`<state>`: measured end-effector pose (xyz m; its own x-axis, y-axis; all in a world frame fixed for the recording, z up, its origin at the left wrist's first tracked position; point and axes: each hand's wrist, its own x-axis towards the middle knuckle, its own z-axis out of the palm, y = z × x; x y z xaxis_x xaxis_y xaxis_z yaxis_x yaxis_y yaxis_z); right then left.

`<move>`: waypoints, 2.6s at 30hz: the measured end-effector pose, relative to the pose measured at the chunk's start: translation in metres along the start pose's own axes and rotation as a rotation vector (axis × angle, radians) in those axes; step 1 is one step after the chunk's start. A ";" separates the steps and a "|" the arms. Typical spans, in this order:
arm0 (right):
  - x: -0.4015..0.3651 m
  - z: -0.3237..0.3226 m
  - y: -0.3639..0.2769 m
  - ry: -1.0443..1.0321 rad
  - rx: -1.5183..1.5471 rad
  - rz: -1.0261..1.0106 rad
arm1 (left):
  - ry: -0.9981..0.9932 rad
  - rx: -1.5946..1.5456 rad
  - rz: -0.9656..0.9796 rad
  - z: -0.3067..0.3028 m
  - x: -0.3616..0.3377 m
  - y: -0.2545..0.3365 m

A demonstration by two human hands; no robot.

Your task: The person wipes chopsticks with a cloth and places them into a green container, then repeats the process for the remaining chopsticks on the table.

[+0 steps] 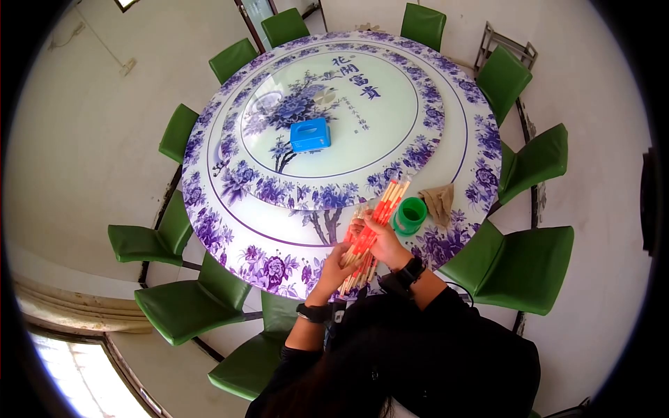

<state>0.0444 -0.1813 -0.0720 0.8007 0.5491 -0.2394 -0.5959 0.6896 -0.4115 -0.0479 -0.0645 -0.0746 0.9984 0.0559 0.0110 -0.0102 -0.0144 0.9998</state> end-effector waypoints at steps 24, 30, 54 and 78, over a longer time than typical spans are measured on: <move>0.004 0.007 -0.071 -0.049 0.170 -0.217 | 0.014 -0.493 -0.313 -0.033 -0.016 0.005; 0.005 0.012 -0.060 0.115 0.139 -0.178 | 0.270 -0.731 -0.222 -0.031 -0.013 0.001; -0.014 0.007 0.002 0.048 -0.054 -0.104 | 0.200 -0.602 -0.486 0.017 0.010 -0.006; -0.110 -0.096 -0.117 0.648 -0.552 -0.144 | -0.007 0.675 -0.348 -0.050 -0.014 -0.201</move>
<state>0.0319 -0.3670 -0.0819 0.8431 -0.0193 -0.5374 -0.5057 0.3113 -0.8045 -0.0622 -0.0121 -0.2746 0.9379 0.1626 -0.3063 0.3400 -0.6049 0.7201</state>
